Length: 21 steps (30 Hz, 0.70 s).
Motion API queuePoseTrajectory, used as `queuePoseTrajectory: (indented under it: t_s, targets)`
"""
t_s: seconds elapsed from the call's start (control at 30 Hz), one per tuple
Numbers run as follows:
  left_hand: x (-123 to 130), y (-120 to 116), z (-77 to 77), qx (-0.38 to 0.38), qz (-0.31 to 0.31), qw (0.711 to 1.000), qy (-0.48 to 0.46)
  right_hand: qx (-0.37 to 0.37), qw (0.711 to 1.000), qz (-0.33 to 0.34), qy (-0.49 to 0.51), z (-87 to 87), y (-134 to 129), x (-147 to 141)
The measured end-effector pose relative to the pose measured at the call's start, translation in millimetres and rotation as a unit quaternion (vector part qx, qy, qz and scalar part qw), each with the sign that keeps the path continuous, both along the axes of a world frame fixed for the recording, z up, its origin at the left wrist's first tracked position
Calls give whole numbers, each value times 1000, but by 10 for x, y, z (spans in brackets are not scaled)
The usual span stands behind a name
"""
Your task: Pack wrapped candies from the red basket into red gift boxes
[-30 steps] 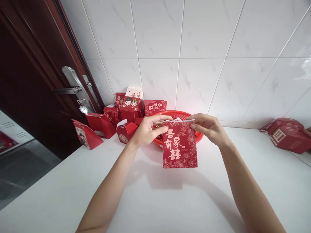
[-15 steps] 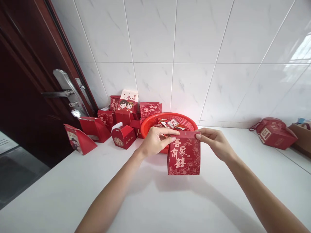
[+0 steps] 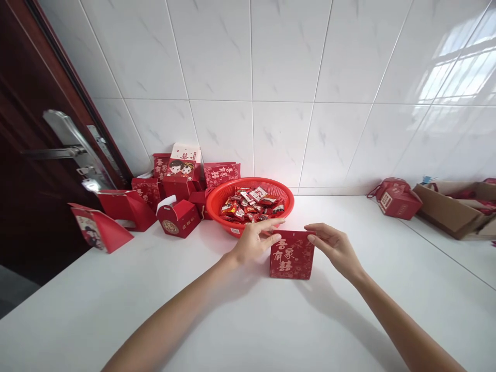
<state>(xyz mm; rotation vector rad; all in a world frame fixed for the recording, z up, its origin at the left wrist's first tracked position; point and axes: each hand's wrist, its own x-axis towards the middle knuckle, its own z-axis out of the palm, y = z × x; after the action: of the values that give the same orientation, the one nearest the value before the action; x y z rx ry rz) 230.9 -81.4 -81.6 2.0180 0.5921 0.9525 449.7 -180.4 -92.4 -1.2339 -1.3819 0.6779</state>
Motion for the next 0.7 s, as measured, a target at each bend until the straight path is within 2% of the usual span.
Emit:
queuePoseTrajectory:
  t_s: [0.13,0.2,0.27,0.3,0.4,0.47,0.57,0.63,0.7]
  targets:
    - [-155,-34,-58,-16,-6,1000,2,19,999,-16,-36,-56,-12,50]
    - [-320,-22,-35,-2,9,1000,-1,47,995,-65,-55,-7,-25,181]
    - [-521,-5,6,-2,44,999,-3,74,989,-126,-22,73,-52,397]
    - [-630,4,31,-3,67,998,-3,90,982,-163,19,116,-72,526]
    - [-947,53,123,4,148,989,-11,146,933,-308,115,221,-147,901]
    - [-1127,125,182,5,213,976,-44,164,907,-358,146,257,-196,1089]
    - [-1333,289,228,12,332,928,-168,150,882,-425,136,248,-247,1293]
    - [-1442,393,224,9,409,875,-258,130,856,-486,116,195,-266,1442]
    - [-1546,457,206,-7,475,822,-315,121,818,-556,83,105,-279,1638]
